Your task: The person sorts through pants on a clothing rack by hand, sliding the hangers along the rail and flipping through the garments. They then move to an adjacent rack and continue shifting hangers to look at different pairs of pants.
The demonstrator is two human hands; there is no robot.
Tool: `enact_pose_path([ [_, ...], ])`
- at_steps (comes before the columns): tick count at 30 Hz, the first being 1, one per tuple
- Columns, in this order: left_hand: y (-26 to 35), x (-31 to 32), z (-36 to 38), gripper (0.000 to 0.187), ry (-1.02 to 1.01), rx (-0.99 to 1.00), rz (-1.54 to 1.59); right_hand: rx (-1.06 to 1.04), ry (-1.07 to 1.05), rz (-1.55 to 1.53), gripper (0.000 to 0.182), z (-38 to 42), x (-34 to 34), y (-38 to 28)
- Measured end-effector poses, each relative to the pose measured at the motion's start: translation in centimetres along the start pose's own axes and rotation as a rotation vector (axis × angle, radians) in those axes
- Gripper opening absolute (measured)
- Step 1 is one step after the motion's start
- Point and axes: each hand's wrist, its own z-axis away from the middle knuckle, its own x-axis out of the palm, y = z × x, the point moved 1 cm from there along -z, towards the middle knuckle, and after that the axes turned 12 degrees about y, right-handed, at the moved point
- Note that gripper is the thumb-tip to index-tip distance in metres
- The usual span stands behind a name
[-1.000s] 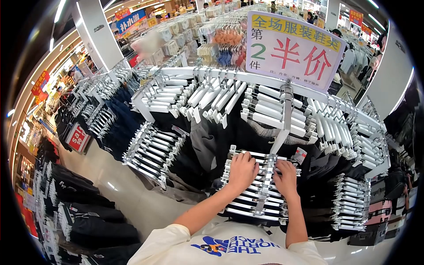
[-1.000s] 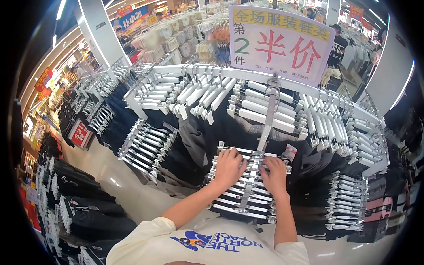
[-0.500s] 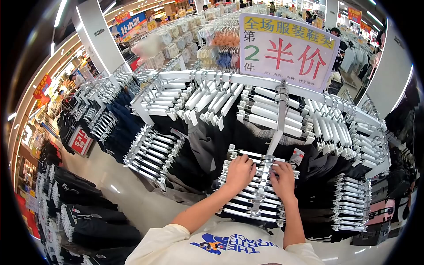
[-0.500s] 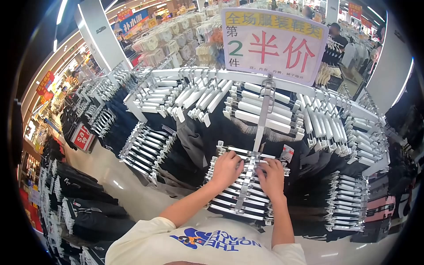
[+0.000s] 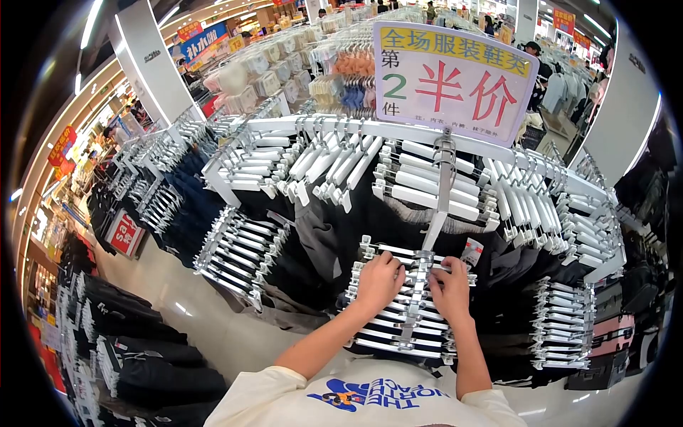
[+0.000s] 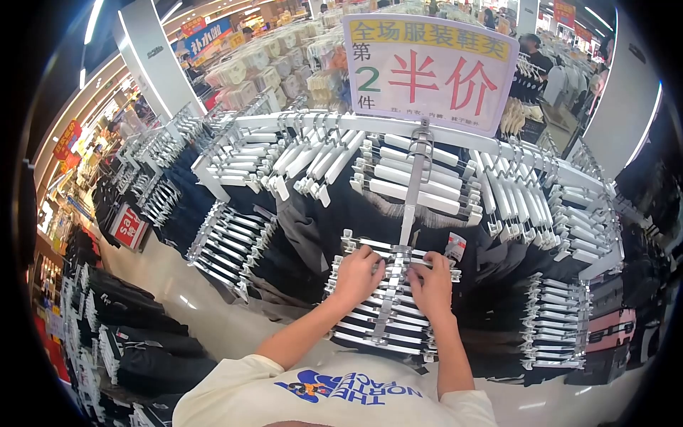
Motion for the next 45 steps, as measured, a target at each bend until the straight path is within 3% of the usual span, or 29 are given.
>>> enact_pose_path([
  [2,0.2,-0.2,0.0,0.012,-0.041,-0.067,0.015,-0.012,0.005,-0.011,0.019,0.0,0.2,0.3],
  [24,-0.4,0.0,0.3,0.013,-0.059,-0.03,0.022,-0.105,-0.028,0.0,0.022,0.1,0.2,0.7],
  [33,-0.6,0.0,0.5,0.016,-0.049,-0.021,0.054,-0.051,0.013,-0.049,0.018,0.1,0.4,1.3],
  [40,-0.6,0.2,0.3,0.015,-0.03,0.053,0.016,0.014,0.053,-0.139,0.026,-0.9,0.6,1.7],
  [45,-0.6,0.8,0.5,0.017,0.005,0.066,0.01,-0.021,-0.113,-0.06,0.027,-3.3,-0.3,1.9],
])
